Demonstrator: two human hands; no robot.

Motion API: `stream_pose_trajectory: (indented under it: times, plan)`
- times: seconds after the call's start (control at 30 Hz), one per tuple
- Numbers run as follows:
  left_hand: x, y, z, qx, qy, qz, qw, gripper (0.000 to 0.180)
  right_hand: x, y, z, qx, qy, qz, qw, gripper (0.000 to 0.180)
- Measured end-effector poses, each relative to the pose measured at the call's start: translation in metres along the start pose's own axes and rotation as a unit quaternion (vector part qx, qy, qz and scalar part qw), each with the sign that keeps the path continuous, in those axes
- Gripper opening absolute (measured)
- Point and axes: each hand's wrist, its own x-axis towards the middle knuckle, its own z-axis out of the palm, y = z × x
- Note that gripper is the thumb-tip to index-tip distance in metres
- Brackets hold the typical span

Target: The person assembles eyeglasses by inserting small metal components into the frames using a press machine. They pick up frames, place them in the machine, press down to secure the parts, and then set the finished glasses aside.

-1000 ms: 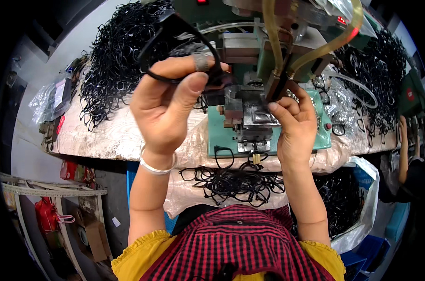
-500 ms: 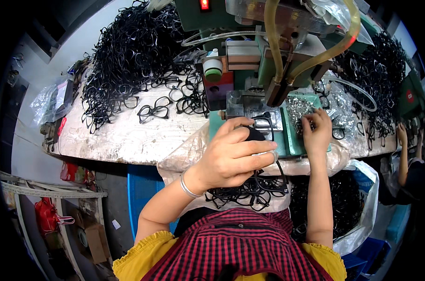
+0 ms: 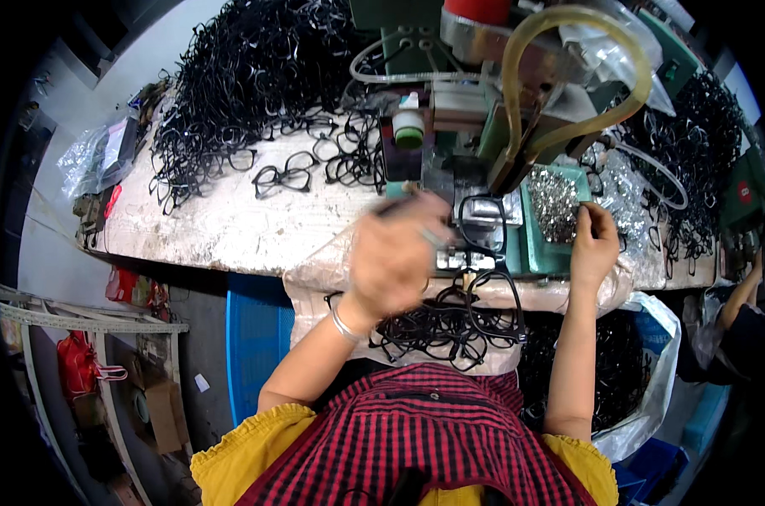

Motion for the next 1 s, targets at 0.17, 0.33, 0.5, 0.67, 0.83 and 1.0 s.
stream_pose_trajectory:
  times: [0.17,0.33,0.5,0.67,0.83,1.0]
  plan:
    - [0.035,-0.102,0.013,-0.01,0.111,-0.184,0.976,0.081,-0.002,0.003,0.001,0.005,0.018,-0.047,0.999,0.012]
    - [0.091,-0.091,0.031,-0.047,0.078,-0.12,0.989,0.021,-0.005,-0.006,0.005,0.06,-0.015,-0.031,0.998,0.016]
    - [0.09,-0.102,0.043,-0.047,0.082,-0.09,0.991,0.013,-0.007,-0.003,0.003,0.065,-0.059,-0.009,0.996,0.017]
    - [0.073,-0.112,0.035,0.104,0.065,0.005,0.992,0.022,-0.014,-0.009,0.0,0.021,-0.05,0.017,0.998,0.017]
    - [-0.014,-0.166,-0.055,0.236,0.123,-0.141,0.954,0.034,-0.047,-0.002,-0.059,-0.025,-0.011,0.041,0.999,0.014]
    - [-0.028,-0.216,-0.114,0.49,-0.039,-0.254,0.833,0.026,-0.046,-0.062,-0.042,0.061,-0.065,0.018,0.996,0.012]
